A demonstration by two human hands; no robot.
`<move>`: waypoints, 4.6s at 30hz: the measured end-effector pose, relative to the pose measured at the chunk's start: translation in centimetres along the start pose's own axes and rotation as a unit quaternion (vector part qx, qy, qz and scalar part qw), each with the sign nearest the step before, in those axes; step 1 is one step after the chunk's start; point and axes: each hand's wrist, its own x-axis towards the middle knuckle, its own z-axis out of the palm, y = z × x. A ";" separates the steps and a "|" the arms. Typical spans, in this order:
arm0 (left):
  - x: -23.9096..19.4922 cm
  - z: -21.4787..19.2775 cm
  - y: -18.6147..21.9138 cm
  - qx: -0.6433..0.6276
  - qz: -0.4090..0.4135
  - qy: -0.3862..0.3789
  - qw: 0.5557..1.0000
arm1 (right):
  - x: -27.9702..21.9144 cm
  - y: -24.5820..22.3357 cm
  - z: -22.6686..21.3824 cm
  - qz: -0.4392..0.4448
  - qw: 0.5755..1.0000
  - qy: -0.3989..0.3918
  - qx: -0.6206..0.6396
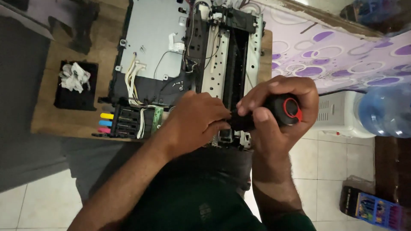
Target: The person uses a screwdriver to remove screws from the internal frame of a disassembled printer. They then use their hands to detach and remove a metal component from the printer's chassis.
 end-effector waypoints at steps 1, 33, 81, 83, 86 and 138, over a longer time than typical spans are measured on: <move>-0.1 0.2 -0.2 0.000 -0.002 0.000 1.000 | 0.0 0.1 -0.1 0.001 1.000 -0.001 0.002; -5.6 -3.2 -1.0 0.184 -0.054 0.129 0.973 | 0.2 18.3 -14.3 0.406 0.884 0.081 -0.216; -4.3 1.8 9.9 -0.124 0.117 0.284 0.944 | -3.3 -3.8 1.5 -0.008 0.904 0.062 0.423; -4.2 1.7 10.1 -0.126 0.115 0.293 0.941 | -3.3 -3.5 1.4 -0.005 0.906 0.078 0.417; -4.2 2.2 9.5 -0.135 0.096 0.291 0.942 | -3.3 -3.2 1.4 0.001 0.912 0.099 0.399; -3.7 1.8 8.0 -0.316 -0.099 0.394 0.857 | -2.7 -2.4 3.9 -0.129 0.925 0.024 -0.356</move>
